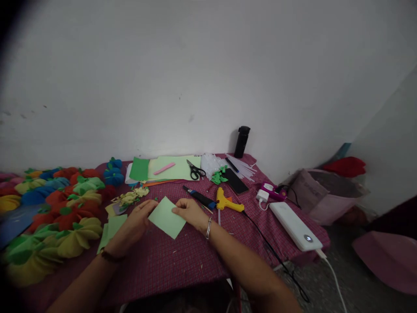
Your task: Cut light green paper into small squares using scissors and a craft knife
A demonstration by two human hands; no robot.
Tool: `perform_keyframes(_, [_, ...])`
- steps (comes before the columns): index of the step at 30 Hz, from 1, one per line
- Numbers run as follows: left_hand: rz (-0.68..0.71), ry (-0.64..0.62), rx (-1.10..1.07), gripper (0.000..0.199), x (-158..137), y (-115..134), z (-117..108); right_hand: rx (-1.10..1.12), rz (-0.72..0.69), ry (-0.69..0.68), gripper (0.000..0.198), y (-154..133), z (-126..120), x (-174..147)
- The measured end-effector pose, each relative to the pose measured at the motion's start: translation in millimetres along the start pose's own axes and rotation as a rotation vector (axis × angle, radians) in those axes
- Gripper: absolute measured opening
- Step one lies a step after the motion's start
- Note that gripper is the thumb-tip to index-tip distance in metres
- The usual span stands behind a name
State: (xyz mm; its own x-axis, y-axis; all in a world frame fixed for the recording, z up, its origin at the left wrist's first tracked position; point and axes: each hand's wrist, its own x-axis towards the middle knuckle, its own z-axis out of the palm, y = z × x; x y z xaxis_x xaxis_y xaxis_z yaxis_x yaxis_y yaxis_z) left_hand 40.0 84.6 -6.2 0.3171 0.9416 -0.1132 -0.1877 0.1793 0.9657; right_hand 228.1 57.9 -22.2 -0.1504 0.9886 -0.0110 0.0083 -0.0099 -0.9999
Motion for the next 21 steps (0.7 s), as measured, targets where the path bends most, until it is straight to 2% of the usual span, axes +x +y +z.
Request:
perform_keyframes(3, [-0.043,-0.093,-0.036,0.033,0,-5,3,0.092,-0.032,0.105,0.038,1,2,2])
perform_keyframes(8, [-0.038,-0.173,0.177,0.033,3,-17,3,0.136,-0.088,0.162,0.037,1,3,2])
perform_keyframes(11, [-0.057,-0.228,0.252,0.03,3,-15,-1,0.086,-0.08,0.082,0.037,-1,-1,1])
perform_keyframes(16, [-0.101,-0.309,0.289,0.029,3,-10,-6,0.108,0.007,-0.138,0.042,1,-5,-1])
perform_keyframes(21, [-0.023,-0.227,0.096,0.031,3,-8,-3,0.164,-0.017,-0.146,0.042,7,-1,1])
